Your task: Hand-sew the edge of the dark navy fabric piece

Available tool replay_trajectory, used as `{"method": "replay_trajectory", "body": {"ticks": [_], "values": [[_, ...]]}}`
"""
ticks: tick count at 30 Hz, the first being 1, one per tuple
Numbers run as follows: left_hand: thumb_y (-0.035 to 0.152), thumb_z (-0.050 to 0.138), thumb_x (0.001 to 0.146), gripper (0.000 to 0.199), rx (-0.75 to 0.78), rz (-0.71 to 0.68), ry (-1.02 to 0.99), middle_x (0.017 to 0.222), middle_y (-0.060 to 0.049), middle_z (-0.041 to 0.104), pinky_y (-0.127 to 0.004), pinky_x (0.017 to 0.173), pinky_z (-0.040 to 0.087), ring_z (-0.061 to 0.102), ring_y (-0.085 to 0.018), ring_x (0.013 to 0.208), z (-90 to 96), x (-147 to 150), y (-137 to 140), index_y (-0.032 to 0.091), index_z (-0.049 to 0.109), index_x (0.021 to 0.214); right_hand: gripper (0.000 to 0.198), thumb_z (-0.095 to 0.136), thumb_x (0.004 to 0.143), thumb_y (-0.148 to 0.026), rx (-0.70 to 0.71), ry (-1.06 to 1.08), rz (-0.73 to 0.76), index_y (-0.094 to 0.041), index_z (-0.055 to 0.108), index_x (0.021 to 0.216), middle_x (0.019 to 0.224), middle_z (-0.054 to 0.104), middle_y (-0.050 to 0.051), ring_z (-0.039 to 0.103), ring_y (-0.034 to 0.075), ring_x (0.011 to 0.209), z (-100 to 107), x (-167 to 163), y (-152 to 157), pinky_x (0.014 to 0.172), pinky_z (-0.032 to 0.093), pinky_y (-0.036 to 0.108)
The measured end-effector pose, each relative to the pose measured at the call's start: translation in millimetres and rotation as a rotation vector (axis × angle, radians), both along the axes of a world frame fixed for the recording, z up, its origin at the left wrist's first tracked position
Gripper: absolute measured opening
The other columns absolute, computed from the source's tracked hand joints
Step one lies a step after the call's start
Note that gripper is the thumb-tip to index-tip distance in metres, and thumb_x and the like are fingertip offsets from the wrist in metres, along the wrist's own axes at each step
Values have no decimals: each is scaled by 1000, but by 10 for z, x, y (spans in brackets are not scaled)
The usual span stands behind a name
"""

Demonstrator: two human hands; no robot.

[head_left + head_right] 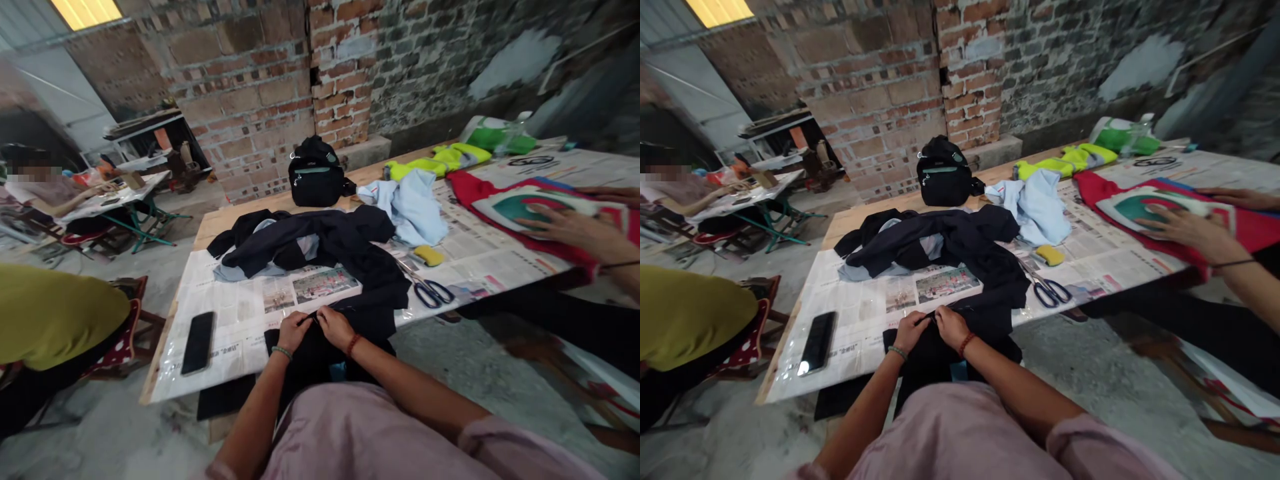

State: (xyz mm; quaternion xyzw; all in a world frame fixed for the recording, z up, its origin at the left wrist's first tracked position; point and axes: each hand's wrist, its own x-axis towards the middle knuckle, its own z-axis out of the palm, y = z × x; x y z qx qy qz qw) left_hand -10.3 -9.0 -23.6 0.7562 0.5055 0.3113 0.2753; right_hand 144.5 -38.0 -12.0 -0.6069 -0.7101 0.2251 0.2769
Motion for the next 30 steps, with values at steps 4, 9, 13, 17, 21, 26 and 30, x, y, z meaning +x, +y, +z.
{"method": "replay_trajectory", "body": {"ticks": [4, 9, 13, 17, 21, 26, 30], "values": [[22, 55, 75, 11, -7, 7, -35, 73, -1, 62, -26, 71, 45, 57, -13, 73, -15, -7, 9, 19, 66, 76, 15, 48, 80, -28, -7, -42, 1, -17, 54, 87, 85, 59, 5, 54, 13, 74, 17, -43, -4, 66, 37, 22], [22, 56, 74, 11, 0, 4, -38, 75, -1, 63, -26, 72, 45, 57, -13, 74, -8, -6, 7, 19, 66, 76, 14, 47, 80, -27, -17, -132, 28, -19, 59, 81, 92, 59, 5, 55, 13, 76, -13, -56, -2, 67, 38, 23], [23, 56, 75, 11, 1, 8, -39, 74, -1, 62, -26, 71, 45, 57, -13, 73, 9, 2, 0, 18, 66, 77, 17, 44, 82, -22, 59, -51, 21, -19, 61, 80, 87, 60, 4, 55, 13, 78, -54, -31, 19, 69, 39, 22], [24, 54, 76, 12, -14, -8, -37, 73, -1, 62, -26, 70, 45, 56, -13, 72, 44, 10, -11, 19, 65, 76, 18, 44, 82, -20, 210, 93, -2, -18, 61, 78, 81, 61, 5, 55, 13, 77, -88, -53, 71, 71, 40, 22], [21, 54, 74, 12, -34, 2, -68, 74, -1, 62, -26, 71, 44, 56, -13, 73, 73, 7, -12, 18, 65, 76, 15, 48, 79, -19, 237, 215, -4, -17, 60, 71, 73, 61, 4, 55, 13, 71, -108, -123, 151, 68, 41, 23], [24, 55, 73, 11, -65, 30, -121, 73, 0, 62, -26, 71, 44, 56, -13, 72, 71, 5, -2, 19, 65, 74, 14, 48, 78, -17, 249, 364, 38, -17, 62, 77, 76, 63, 5, 57, 14, 74, -173, -122, 185, 70, 44, 24], [26, 54, 75, 13, -79, 42, -139, 73, 0, 61, -26, 71, 43, 55, -13, 72, 57, 10, 3, 18, 64, 73, 16, 48, 77, -18, 226, 437, 58, -18, 63, 81, 81, 63, 5, 58, 14, 75, -228, -84, 186, 72, 45, 25]]}}
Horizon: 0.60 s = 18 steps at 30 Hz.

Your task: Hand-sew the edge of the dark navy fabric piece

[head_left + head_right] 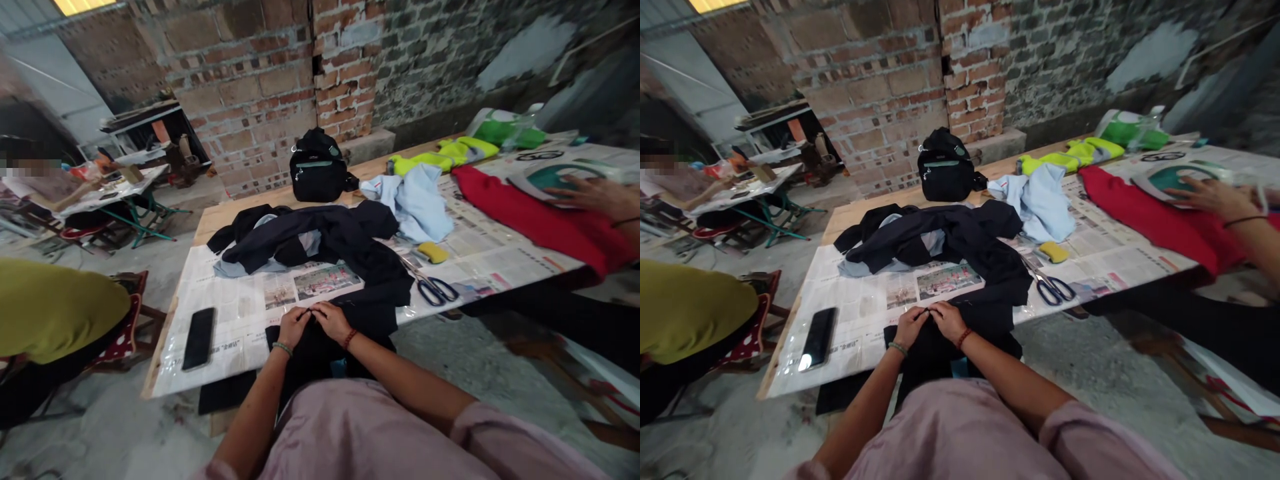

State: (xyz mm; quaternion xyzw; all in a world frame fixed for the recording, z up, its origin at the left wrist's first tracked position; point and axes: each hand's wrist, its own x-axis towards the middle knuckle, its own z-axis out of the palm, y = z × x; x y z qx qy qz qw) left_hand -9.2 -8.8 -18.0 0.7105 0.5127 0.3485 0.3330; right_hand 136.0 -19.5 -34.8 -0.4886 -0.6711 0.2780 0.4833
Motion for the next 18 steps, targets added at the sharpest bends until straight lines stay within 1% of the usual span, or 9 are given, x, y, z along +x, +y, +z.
{"method": "replay_trajectory", "body": {"ticks": [2, 5, 7, 8, 10, 13, 16, 18], "values": [[27, 54, 75, 14, -9, -7, 3, 73, 0, 61, -26, 71, 43, 55, -13, 72, 0, -1, -1, 18, 64, 73, 14, 50, 76, -20, -66, 35, -25, -17, 63, 79, 76, 63, 4, 58, 13, 69, -8, 2, 8, 69, 45, 25], [28, 53, 76, 15, -12, -21, 22, 71, 0, 60, -25, 70, 43, 54, -13, 71, 11, -4, -7, 18, 63, 72, 13, 51, 75, -25, -204, 113, -48, -17, 61, 75, 61, 59, 0, 55, 11, 54, 2, -10, 20, 61, 45, 23], [28, 53, 75, 14, -6, -21, 36, 71, 0, 59, -25, 69, 43, 54, -12, 70, 21, -3, -12, 18, 63, 72, 14, 51, 76, -27, -235, 121, -41, -17, 60, 73, 59, 57, -1, 53, 9, 49, 23, -13, 19, 58, 44, 22], [28, 53, 75, 14, -3, -20, 40, 71, 0, 59, -25, 68, 43, 53, -12, 70, 25, -2, -14, 18, 63, 72, 14, 50, 76, -26, -217, 100, -39, -17, 60, 71, 60, 58, -1, 53, 9, 50, 40, -10, 15, 59, 43, 22], [27, 53, 75, 14, 4, -18, 39, 72, 0, 60, -25, 69, 43, 54, -12, 71, 30, 4, -14, 18, 63, 73, 15, 49, 77, -25, -138, 27, -38, -17, 59, 69, 65, 58, 0, 54, 10, 57, 90, 4, 5, 63, 43, 22], [25, 52, 76, 14, 13, -12, 38, 74, 0, 61, -25, 71, 43, 54, -13, 73, 35, 15, -7, 19, 63, 74, 15, 46, 79, -22, -26, -61, -41, -17, 57, 71, 69, 58, 2, 54, 12, 67, 191, 30, -4, 68, 42, 23], [24, 51, 76, 14, 21, -2, 52, 73, 0, 61, -25, 69, 43, 54, -12, 72, 45, 22, 1, 19, 63, 73, 16, 43, 82, -22, 25, -92, -22, -18, 56, 74, 70, 56, 3, 53, 13, 68, 266, 32, 5, 69, 41, 23], [23, 50, 76, 15, 22, -3, 66, 73, 0, 60, -25, 69, 42, 54, -12, 72, 53, 23, 1, 18, 63, 73, 17, 41, 83, -22, 18, -88, 6, -18, 56, 77, 68, 56, 2, 53, 12, 66, 272, 13, 14, 68, 42, 23]]}}
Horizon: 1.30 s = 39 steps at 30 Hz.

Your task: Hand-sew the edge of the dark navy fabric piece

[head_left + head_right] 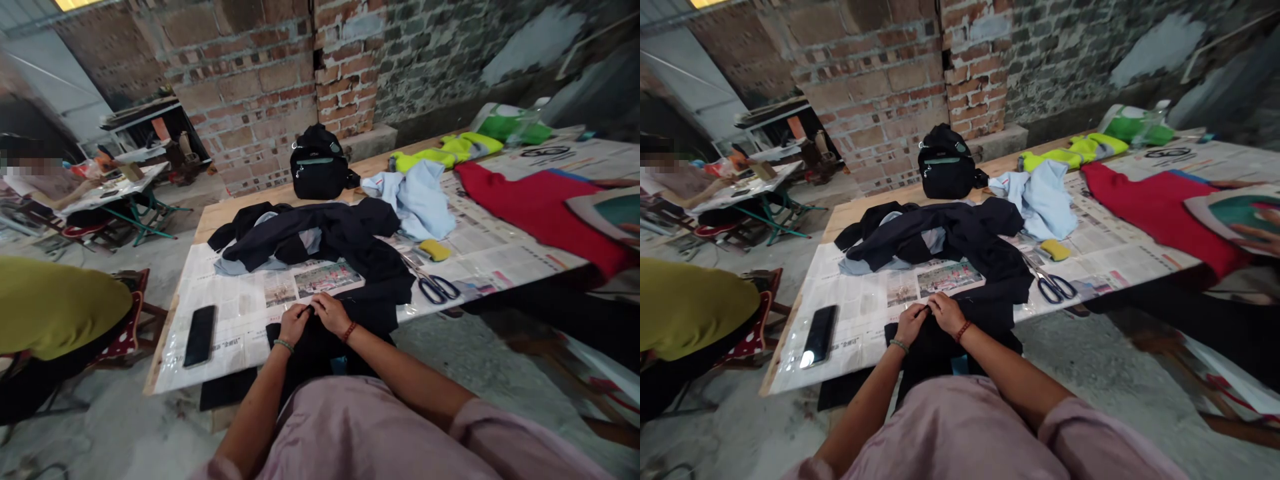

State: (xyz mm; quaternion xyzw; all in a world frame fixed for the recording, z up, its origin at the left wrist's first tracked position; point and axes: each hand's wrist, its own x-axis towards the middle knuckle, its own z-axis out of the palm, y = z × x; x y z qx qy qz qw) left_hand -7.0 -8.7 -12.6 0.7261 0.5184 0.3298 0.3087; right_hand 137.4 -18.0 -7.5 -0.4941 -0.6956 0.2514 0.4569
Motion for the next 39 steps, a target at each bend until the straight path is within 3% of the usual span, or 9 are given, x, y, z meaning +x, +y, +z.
{"method": "replay_trajectory", "body": {"ticks": [4, 11, 13, 16, 19, 26, 32, 36, 39], "values": [[19, 48, 76, 16, 2, -25, 34, 74, 0, 60, -25, 71, 42, 54, -12, 74, -5, -5, -3, 19, 63, 72, 17, 41, 82, -22, -41, 31, 50, -18, 58, 84, 72, 59, 2, 54, 12, 66, -62, -38, 25, 67, 43, 23], [22, 50, 77, 14, 22, -39, 52, 73, -1, 59, -25, 71, 41, 52, -12, 73, -53, -17, 11, 18, 62, 73, 16, 43, 79, -20, -32, 29, 100, -18, 58, 80, 77, 60, 4, 55, 13, 74, -74, -20, 63, 72, 43, 25], [22, 49, 78, 15, 23, -34, 51, 73, -1, 58, -25, 70, 41, 52, -12, 72, -53, -19, 12, 18, 62, 72, 13, 44, 78, -22, -134, 152, 59, -18, 56, 76, 69, 58, 1, 55, 11, 62, -62, -50, 73, 64, 44, 23], [24, 49, 78, 17, 23, -37, 54, 70, 0, 57, -24, 66, 40, 51, -12, 70, -53, -17, 11, 18, 62, 70, 10, 46, 74, -27, -410, 518, -72, -18, 50, 72, 58, 53, -4, 51, 8, 43, -65, -125, 92, 45, 39, 20], [25, 49, 79, 18, 20, -48, 67, 67, 0, 56, -24, 65, 40, 50, -12, 68, -60, -11, 13, 19, 62, 68, 16, 51, 68, -33, -544, 822, -131, -17, 47, 70, 55, 51, -6, 50, 7, 40, -81, -189, 97, 38, 33, 16], [24, 48, 79, 19, 15, -42, 53, 65, 1, 54, -23, 63, 39, 49, -11, 66, -74, -20, 19, 18, 61, 66, 20, 58, 61, -33, -548, 968, -161, -16, 48, 68, 50, 52, -6, 47, 6, 36, -86, -242, 84, 35, 31, 15], [24, 50, 77, 14, 30, -74, 75, 69, 0, 57, -24, 69, 41, 51, -12, 70, -66, -37, 7, 19, 62, 70, 23, 57, 64, -35, -489, 1060, -247, -18, 43, 71, 51, 50, -8, 46, 5, 36, 50, -49, 324, 32, 29, 14], [26, 49, 78, 17, 4, -52, 52, 71, 0, 58, -25, 70, 43, 53, -13, 70, -64, -23, 8, 19, 63, 73, 27, 55, 68, -38, -509, 1072, -108, -20, 40, 81, 63, 57, -5, 52, 8, 40, 197, -75, 288, 31, 30, 15], [23, 49, 76, 17, -10, -43, -45, 80, -2, 62, -27, 73, 44, 55, -14, 76, -108, -14, 6, 19, 64, 81, 29, 52, 72, -41, -592, 1109, 81, -23, 36, 87, 66, 58, -5, 57, 10, 48, 254, -224, 109, 37, 39, 17]]}}
